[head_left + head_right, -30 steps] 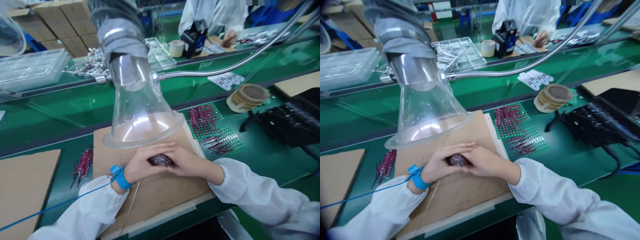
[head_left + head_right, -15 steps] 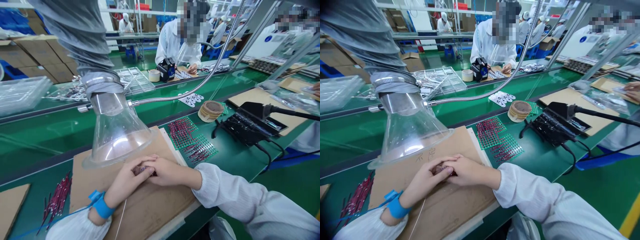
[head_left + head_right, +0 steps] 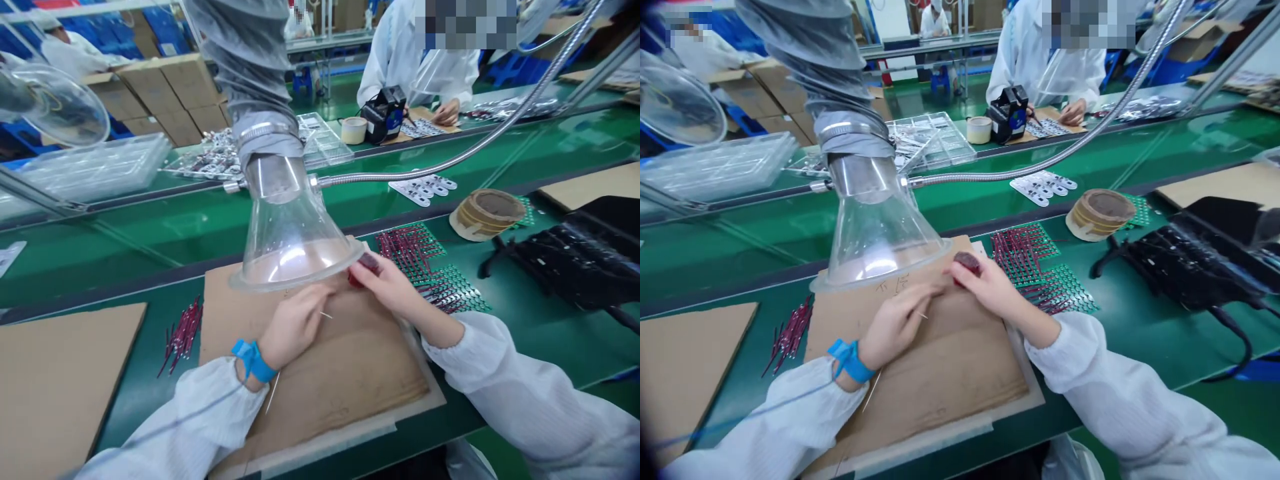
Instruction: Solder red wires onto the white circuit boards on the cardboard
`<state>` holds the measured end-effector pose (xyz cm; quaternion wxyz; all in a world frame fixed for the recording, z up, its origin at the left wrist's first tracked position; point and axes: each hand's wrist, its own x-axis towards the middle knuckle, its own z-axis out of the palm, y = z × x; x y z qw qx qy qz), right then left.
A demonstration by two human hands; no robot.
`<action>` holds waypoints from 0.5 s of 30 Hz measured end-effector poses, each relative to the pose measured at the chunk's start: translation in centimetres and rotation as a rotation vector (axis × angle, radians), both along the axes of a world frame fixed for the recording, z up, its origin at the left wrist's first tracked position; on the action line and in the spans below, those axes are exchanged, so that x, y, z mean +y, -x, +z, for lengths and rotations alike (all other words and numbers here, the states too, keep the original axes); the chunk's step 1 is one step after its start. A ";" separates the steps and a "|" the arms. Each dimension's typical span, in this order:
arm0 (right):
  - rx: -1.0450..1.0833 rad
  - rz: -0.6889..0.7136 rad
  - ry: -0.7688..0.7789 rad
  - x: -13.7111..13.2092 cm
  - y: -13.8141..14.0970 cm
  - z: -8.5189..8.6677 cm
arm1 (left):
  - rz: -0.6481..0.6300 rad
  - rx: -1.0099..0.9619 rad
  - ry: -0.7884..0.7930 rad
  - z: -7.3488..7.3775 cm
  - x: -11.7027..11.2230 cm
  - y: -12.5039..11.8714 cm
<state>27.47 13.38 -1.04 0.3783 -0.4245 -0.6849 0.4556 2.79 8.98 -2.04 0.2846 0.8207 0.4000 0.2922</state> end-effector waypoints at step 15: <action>-0.296 0.194 -0.156 -0.9 7.1 0.8 | -0.239 0.514 -0.226 -1.8 -1.6 -1.9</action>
